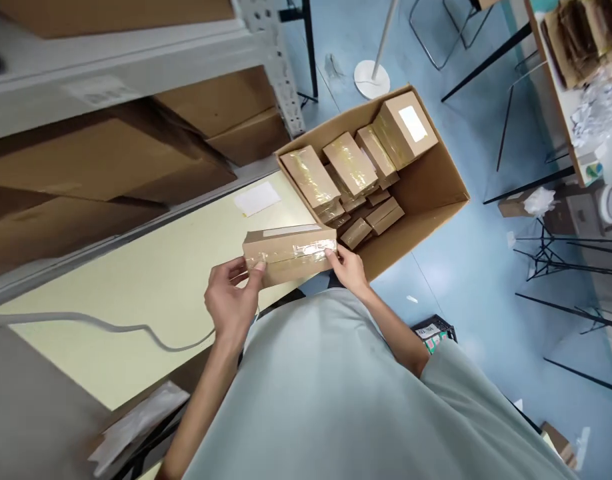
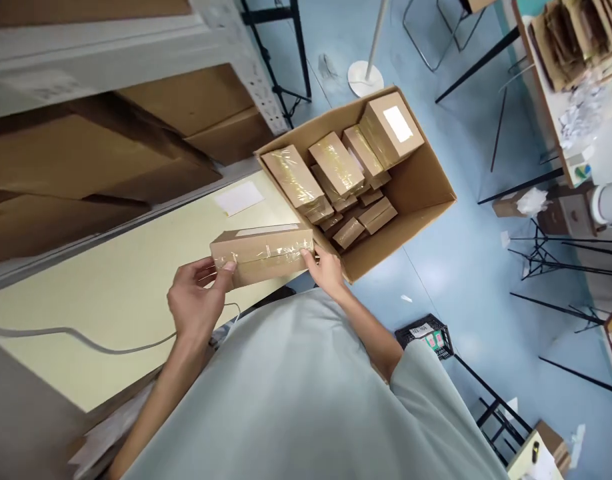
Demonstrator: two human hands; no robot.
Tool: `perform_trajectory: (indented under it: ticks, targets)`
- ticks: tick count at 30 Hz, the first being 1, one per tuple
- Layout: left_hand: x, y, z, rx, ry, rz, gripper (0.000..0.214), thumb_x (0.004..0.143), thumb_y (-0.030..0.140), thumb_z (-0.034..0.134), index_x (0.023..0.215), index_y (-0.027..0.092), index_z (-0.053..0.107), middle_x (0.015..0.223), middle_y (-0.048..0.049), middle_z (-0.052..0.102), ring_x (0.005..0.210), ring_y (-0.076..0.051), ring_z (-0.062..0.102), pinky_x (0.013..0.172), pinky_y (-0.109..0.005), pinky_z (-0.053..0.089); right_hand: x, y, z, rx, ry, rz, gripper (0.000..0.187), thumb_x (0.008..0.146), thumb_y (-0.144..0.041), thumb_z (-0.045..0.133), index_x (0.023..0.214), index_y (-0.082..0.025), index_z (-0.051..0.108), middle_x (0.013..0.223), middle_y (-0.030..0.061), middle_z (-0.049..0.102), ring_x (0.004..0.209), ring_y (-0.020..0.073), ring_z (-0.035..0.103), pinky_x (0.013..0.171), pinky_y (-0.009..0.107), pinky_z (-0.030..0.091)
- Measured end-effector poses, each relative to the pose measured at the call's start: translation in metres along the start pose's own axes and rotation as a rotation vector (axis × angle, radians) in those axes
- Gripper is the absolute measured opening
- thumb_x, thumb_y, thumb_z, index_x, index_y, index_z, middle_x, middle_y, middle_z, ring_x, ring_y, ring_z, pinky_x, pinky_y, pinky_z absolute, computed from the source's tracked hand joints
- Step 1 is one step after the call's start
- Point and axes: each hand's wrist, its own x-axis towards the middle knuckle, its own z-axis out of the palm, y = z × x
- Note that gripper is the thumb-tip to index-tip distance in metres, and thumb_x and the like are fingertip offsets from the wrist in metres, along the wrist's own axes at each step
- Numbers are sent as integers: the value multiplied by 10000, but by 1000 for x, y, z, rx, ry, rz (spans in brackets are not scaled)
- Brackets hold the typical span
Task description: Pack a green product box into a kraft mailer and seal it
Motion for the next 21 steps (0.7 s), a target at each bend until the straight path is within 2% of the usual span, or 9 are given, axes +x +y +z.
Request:
perform_trajectory:
  ticks: [4, 7, 10, 13, 14, 17, 21]
  targets:
    - [-16, 59, 49, -4, -106, 117, 468, 903, 629, 810, 1163, 241, 783, 1243, -96, 815, 1135, -313, 844, 1087, -532, 734, -7, 19, -70, 185, 156, 43, 553, 1120, -693, 617, 1399, -270, 839, 1115, 30, 898, 1089, 303, 807, 1020, 400, 653]
    - [-27, 77, 92, -3, -290, 150, 459, 930, 624, 799, 1180, 240, 795, 1271, -95, 816, 1123, -304, 853, 1050, -506, 744, -13, 46, -113, 282, 269, 75, 563, 1102, -672, 636, 1364, -219, 845, 1262, 70, 900, 1169, 314, 805, 1052, 411, 656]
    - [-34, 73, 144, -64, -506, 56, 437, 950, 570, 772, 1222, 229, 781, 1356, -128, 810, 1227, -329, 841, 1079, -507, 728, -10, 80, -147, 251, 358, 122, 566, 1084, -662, 626, 1277, -180, 853, 1267, 103, 897, 1151, 311, 801, 1061, 412, 641]
    - [-36, 60, 199, -151, -716, -191, 414, 947, 398, 744, 1306, 192, 735, 1434, -175, 801, 1341, -326, 813, 1199, -492, 664, 8, 109, -172, 136, 373, 154, 566, 1066, -639, 615, 1331, -190, 835, 1316, 117, 887, 1165, 327, 796, 1091, 444, 618]
    - [-35, 55, 216, -153, -751, -225, 418, 944, 359, 743, 1323, 182, 733, 1450, -184, 799, 1338, -318, 817, 1209, -476, 655, 18, 116, -178, 87, 358, 165, 559, 1065, -622, 611, 1368, -204, 825, 1334, 116, 883, 1181, 335, 794, 1097, 453, 612]
    - [-31, 46, 255, -133, -790, -272, 407, 932, 342, 799, 1304, 180, 760, 1429, -186, 811, 1250, -312, 843, 1163, -452, 664, 56, 133, -189, -61, 274, 209, 509, 1074, -538, 590, 1413, -228, 808, 1299, 114, 886, 1192, 354, 786, 1080, 456, 604]
    - [-23, 43, 282, -90, -782, -280, 401, 941, 453, 857, 1242, 195, 796, 1257, -158, 860, 1158, -314, 843, 1104, -448, 664, 107, 142, -193, -177, 208, 295, 453, 1060, -468, 633, 1389, -215, 814, 1166, 126, 885, 1131, 372, 775, 1048, 460, 598]
